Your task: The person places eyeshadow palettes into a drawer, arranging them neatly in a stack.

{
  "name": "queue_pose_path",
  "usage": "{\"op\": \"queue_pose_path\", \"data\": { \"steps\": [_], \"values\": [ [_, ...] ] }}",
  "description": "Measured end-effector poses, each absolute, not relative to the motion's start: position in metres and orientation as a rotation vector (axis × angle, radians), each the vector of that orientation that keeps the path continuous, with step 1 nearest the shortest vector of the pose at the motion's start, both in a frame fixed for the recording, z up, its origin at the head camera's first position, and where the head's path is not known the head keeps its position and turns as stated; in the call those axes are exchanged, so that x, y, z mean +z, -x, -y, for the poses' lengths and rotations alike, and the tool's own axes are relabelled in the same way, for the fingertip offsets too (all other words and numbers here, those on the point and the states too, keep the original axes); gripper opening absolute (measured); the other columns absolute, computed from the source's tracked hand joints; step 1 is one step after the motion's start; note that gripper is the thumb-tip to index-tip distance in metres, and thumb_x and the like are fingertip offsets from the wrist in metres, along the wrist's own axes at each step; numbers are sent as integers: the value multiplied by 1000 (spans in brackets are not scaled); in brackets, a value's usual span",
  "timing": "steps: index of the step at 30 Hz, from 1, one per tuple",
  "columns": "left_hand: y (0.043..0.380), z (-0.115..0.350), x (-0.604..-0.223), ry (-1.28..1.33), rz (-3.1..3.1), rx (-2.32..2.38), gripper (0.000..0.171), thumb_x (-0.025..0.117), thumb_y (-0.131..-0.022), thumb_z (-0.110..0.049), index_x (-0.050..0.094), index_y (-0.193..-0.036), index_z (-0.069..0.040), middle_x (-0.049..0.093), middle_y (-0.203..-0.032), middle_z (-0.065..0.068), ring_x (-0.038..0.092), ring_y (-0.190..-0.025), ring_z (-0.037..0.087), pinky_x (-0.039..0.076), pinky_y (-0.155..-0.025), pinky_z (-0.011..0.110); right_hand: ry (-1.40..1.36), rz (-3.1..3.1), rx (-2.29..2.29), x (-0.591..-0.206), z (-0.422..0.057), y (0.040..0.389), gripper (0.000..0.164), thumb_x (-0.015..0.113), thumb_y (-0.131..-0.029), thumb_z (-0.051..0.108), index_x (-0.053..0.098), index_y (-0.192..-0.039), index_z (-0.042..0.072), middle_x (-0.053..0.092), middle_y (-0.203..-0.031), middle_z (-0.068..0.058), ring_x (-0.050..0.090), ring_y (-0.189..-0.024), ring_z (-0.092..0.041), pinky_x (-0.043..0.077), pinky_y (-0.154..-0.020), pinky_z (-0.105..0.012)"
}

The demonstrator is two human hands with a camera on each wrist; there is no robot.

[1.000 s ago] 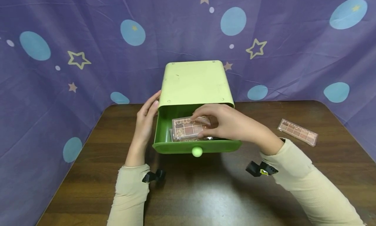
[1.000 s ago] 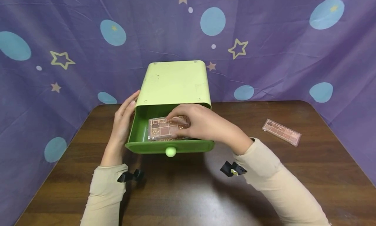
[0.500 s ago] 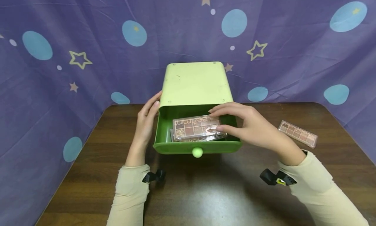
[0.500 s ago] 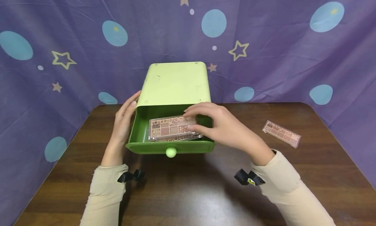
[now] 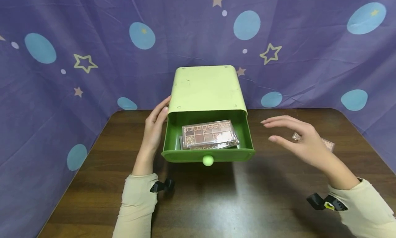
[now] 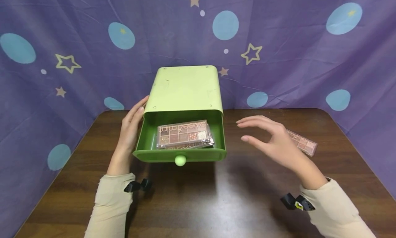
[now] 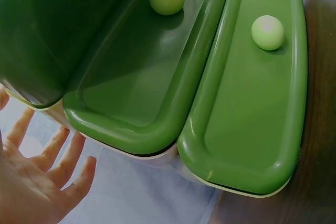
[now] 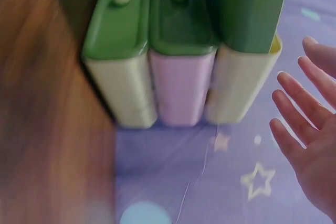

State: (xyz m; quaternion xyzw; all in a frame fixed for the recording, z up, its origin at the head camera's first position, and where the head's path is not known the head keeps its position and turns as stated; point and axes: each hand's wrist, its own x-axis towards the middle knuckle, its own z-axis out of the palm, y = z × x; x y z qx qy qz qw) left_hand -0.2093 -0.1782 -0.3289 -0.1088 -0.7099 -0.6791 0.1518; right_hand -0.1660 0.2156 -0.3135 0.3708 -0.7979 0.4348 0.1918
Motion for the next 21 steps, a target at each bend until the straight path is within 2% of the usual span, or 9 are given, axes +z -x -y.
{"op": "queue_pose_path", "data": {
  "steps": [5, 12, 14, 18, 21],
  "values": [
    [210, 179, -329, 315, 2032, -1945, 41, 49, -104, -22, 53, -144, -10, 56, -140, 6, 53, -118, 14, 44, -91, 27, -862, 2369, 1205, -324, -243, 160, 48, 76, -76, -14, 71, -117, 9, 68, -120, -5, 58, -117, -12, 39, -99, -19],
    [211, 182, -331, 316, 2048, -1925, 41, 48, -105, -23, 53, -144, -11, 55, -141, 5, 52, -121, 14, 42, -94, 29, -660, 2383, 1373, -351, -280, 163, 40, 71, -81, -17, 68, -118, -3, 67, -119, -11, 62, -108, -9, 46, -90, -14],
    [212, 182, -331, 316, 2058, -1920, 41, 48, -105, -23, 53, -144, -11, 55, -142, 5, 51, -122, 14, 42, -97, 29, -605, 2390, 1359, -359, -290, 165, 39, 72, -81, -15, 68, -118, -4, 67, -119, -10, 63, -106, -7, 47, -87, -12],
    [211, 182, -331, 318, 2066, -1922, 42, 48, -105, -24, 53, -145, -12, 54, -143, 4, 50, -124, 14, 41, -99, 31, -461, 2459, 1322, -371, -308, 168, 36, 74, -85, -7, 70, -119, 2, 68, -120, -1, 62, -102, -2, 47, -80, -10],
    [211, 181, -332, 327, 2072, -1918, 42, 48, -105, -25, 52, -145, -12, 54, -143, 3, 50, -125, 14, 41, -101, 32, -346, 2523, 1265, -378, -321, 167, 34, 76, -86, 2, 71, -119, 7, 67, -117, 14, 61, -95, 2, 45, -73, -9]
  ]
}}
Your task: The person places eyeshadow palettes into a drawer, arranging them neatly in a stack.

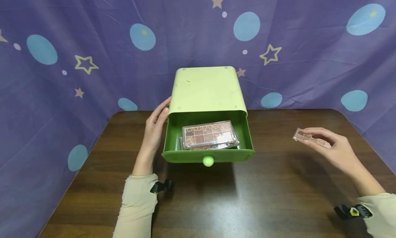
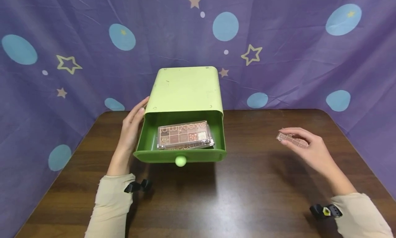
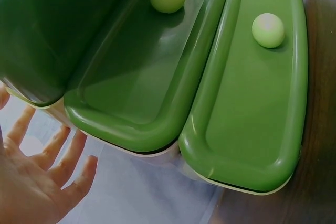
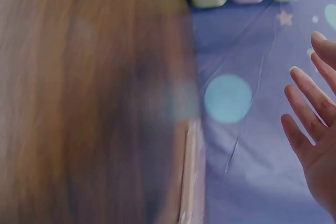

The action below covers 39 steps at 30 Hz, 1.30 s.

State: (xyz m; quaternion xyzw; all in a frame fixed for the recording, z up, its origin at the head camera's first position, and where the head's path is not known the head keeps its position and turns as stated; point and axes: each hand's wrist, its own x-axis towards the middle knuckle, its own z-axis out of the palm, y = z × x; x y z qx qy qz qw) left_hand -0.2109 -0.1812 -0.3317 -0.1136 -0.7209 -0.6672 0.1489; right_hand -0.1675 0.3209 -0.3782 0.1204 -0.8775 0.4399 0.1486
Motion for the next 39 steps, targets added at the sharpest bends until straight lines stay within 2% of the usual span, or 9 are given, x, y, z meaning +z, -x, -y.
{"op": "queue_pose_path", "data": {
  "steps": [8, 14, 26, 28, 30, 32, 33, 35, 39],
  "values": [
    [210, 181, -332, 329, 2067, -1918, 42, 48, -105, -24, 53, -145, -11, 54, -143, 4, 49, -126, 16, 40, -103, 34, -222, 2608, 1182, -398, -355, 168, 35, 77, -86, 7, 70, -120, 9, 62, -106, 31, 58, -82, 8, 45, -62, -11],
    [209, 179, -331, 322, 2067, -1929, 42, 48, -105, -23, 52, -145, -11, 53, -144, 4, 49, -127, 15, 40, -104, 36, -227, 2636, 1165, -409, -380, 167, 36, 76, -88, 9, 67, -122, 4, 56, -109, 34, 54, -93, 17, 46, -66, -7],
    [209, 179, -331, 323, 2062, -1925, 42, 48, -105, -24, 52, -145, -11, 54, -142, 5, 51, -121, 14, 43, -95, 30, -113, 2765, 1073, -423, -407, 172, 46, 80, -86, 22, 64, -124, 2, 52, -103, 37, 49, -89, 22, 41, -66, -4],
    [209, 179, -331, 324, 2062, -1926, 42, 48, -105, -24, 52, -145, -11, 54, -142, 5, 52, -120, 14, 43, -94, 30, -96, 2793, 1031, -425, -409, 175, 48, 80, -86, 24, 63, -125, 2, 57, -106, 27, 56, -90, 13, 41, -64, -6],
    [209, 179, -331, 323, 2061, -1927, 42, 48, -105, -24, 52, -145, -11, 54, -142, 5, 52, -120, 14, 43, -94, 30, -86, 2832, 987, -427, -410, 178, 51, 79, -86, 27, 61, -127, 2, 65, -114, 7, 66, -97, -9, 43, -66, -14],
    [209, 179, -331, 323, 2059, -1930, 42, 47, -105, -24, 52, -145, -11, 54, -142, 5, 52, -120, 14, 44, -94, 30, -74, 2882, 953, -428, -410, 181, 54, 78, -88, 30, 58, -130, 2, 62, -125, -16, 63, -106, -35, 46, -73, -29],
    [209, 180, -331, 323, 2058, -1930, 42, 47, -105, -24, 52, -145, -11, 54, -142, 5, 52, -120, 14, 43, -95, 30, -72, 2905, 937, -429, -411, 183, 56, 77, -88, 31, 57, -131, 2, 58, -128, -27, 61, -107, -38, 45, -74, -32],
    [209, 179, -331, 322, 2056, -1934, 42, 48, -105, -24, 52, -145, -11, 54, -142, 5, 51, -121, 14, 43, -96, 30, -91, 2942, 924, -429, -411, 186, 60, 78, -87, 31, 55, -134, 1, 53, -129, -36, 62, -103, -30, 43, -74, -35],
    [208, 179, -331, 328, 2049, -1944, 42, 48, -105, -24, 52, -145, -11, 54, -142, 5, 51, -122, 15, 43, -96, 31, -154, 2981, 887, -430, -411, 191, 67, 80, -85, 30, 53, -136, -2, 58, -121, -35, 48, -86, 1, 38, -65, -23]
  ]
}}
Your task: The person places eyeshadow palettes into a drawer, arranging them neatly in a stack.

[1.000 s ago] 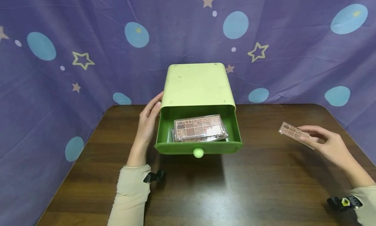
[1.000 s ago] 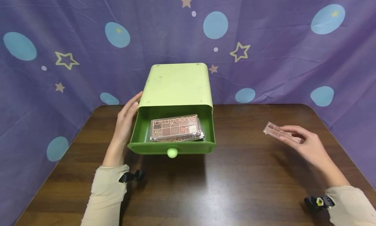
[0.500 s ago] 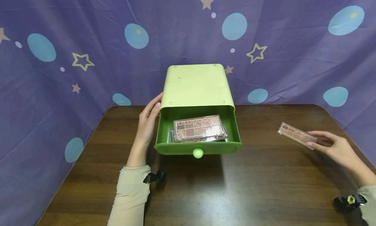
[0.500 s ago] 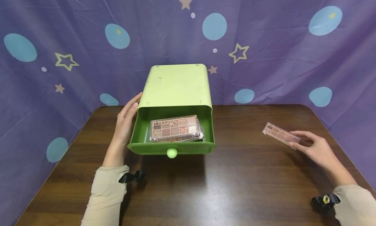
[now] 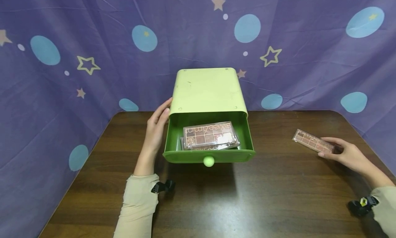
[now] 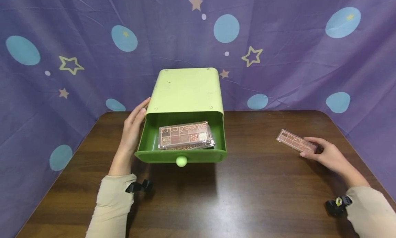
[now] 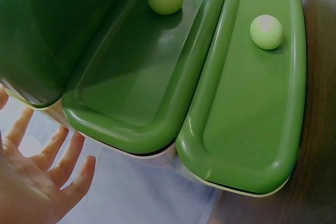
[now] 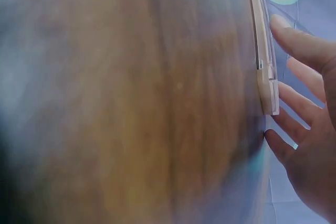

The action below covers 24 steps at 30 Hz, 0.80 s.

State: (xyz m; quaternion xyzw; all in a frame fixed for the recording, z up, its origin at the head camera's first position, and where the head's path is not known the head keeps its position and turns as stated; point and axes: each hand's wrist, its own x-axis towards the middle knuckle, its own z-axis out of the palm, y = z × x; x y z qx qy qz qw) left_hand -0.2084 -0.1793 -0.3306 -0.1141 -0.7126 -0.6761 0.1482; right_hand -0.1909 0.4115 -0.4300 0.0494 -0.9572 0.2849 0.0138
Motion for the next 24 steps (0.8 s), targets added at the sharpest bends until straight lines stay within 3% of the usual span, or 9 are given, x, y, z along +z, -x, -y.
{"op": "queue_pose_path", "data": {
  "steps": [6, 11, 14, 19, 22, 24],
  "values": [
    [208, 179, -331, 330, 2045, -1947, 42, 48, -105, -24, 52, -145, -11, 54, -142, 5, 51, -121, 15, 43, -96, 31, -190, 3013, 859, -431, -405, 199, 70, 80, -85, 31, 51, -138, -5, 56, -119, -32, 47, -80, -17, 37, -62, -25],
    [209, 179, -331, 328, 2047, -1949, 42, 48, -105, -24, 52, -145, -11, 54, -142, 5, 51, -122, 14, 43, -97, 31, -262, 2979, 869, -434, -402, 206, 68, 83, -82, 25, 53, -133, -7, 50, -126, -37, 49, -101, -41, 40, -76, -42],
    [209, 179, -331, 322, 2044, -1952, 42, 48, -105, -24, 52, -145, -11, 54, -142, 5, 51, -121, 14, 43, -97, 31, -312, 2958, 870, -436, -403, 209, 68, 85, -79, 20, 54, -131, -9, 48, -125, -40, 46, -107, -49, 37, -79, -42],
    [209, 179, -331, 325, 2035, -1957, 42, 48, -105, -22, 52, -144, -10, 54, -142, 6, 52, -121, 15, 43, -98, 32, -320, 2948, 880, -437, -402, 213, 68, 85, -78, 18, 54, -130, -12, 49, -117, -38, 54, -88, -33, 37, -67, -24],
    [209, 179, -331, 325, 2041, -1952, 42, 48, -105, -22, 52, -145, -10, 54, -142, 6, 52, -121, 15, 43, -97, 32, -296, 2973, 917, -436, -400, 213, 70, 84, -79, 19, 51, -131, -15, 47, -112, -36, 54, -70, -20, 43, -56, -25],
    [209, 179, -331, 322, 2046, -1950, 42, 48, -105, -23, 52, -145, -10, 54, -142, 5, 52, -121, 15, 43, -97, 31, -286, 2995, 909, -435, -399, 214, 70, 83, -80, 21, 51, -130, -16, 47, -110, -35, 54, -69, -20, 44, -56, -26]
  ]
}}
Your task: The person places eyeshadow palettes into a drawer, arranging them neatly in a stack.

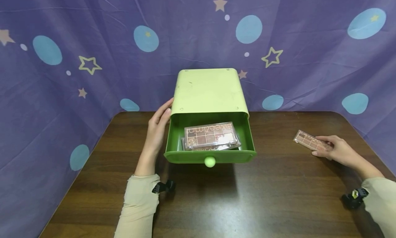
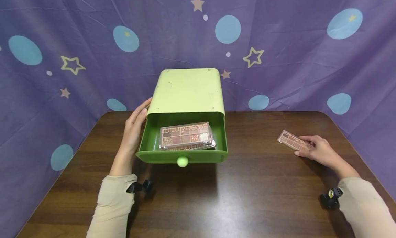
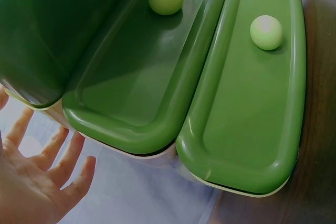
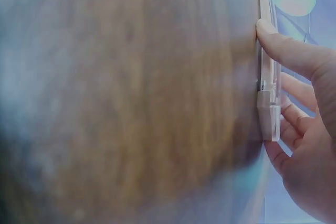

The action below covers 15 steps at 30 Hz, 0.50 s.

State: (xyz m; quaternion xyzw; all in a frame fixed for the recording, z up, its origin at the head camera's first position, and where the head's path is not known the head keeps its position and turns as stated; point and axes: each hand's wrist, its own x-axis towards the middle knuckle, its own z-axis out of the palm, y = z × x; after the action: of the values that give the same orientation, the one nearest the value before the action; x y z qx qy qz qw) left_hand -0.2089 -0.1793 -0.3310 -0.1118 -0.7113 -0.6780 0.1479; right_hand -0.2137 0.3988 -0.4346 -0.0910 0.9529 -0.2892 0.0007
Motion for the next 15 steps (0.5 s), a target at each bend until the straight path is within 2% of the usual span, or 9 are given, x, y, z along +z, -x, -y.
{"op": "queue_pose_path", "data": {
  "steps": [2, 5, 9, 11, 15],
  "values": [
    [209, 179, -331, 318, 2050, -1948, 42, 48, -105, -23, 52, -145, -11, 54, -142, 5, 52, -120, 15, 43, -96, 31, 287, -3003, -869, -433, -398, 215, 71, 84, -80, 24, 52, -128, -17, 49, -110, -35, 53, -78, -25, 42, -59, -25],
    [208, 179, -330, 314, 2053, -1945, 42, 48, -105, -23, 52, -145, -11, 54, -142, 5, 52, -120, 14, 43, -96, 31, 293, -2993, -839, -431, -396, 216, 71, 83, -81, 25, 52, -127, -18, 56, -101, -29, 52, -80, -24, 40, -61, -25],
    [208, 179, -330, 320, 2051, -1941, 42, 48, -105, -22, 52, -145, -10, 54, -142, 5, 52, -119, 14, 43, -95, 30, 252, -2917, -873, -427, -393, 214, 73, 80, -84, 26, 47, -130, -20, 59, -88, -15, 51, -65, -11, 43, -55, -26],
    [208, 179, -330, 323, 2048, -1941, 42, 48, -105, -22, 52, -145, -10, 54, -142, 6, 53, -118, 14, 43, -94, 30, 217, -2883, -888, -425, -390, 212, 74, 78, -86, 27, 44, -133, -19, 58, -85, -12, 50, -62, -10, 43, -53, -27],
    [208, 179, -330, 321, 2050, -1935, 42, 48, -105, -23, 52, -145, -11, 55, -141, 6, 53, -117, 13, 44, -93, 29, 184, -2872, -882, -420, -386, 206, 76, 77, -87, 31, 42, -136, -16, 60, -88, -16, 54, -63, -14, 44, -54, -28]
  ]
}}
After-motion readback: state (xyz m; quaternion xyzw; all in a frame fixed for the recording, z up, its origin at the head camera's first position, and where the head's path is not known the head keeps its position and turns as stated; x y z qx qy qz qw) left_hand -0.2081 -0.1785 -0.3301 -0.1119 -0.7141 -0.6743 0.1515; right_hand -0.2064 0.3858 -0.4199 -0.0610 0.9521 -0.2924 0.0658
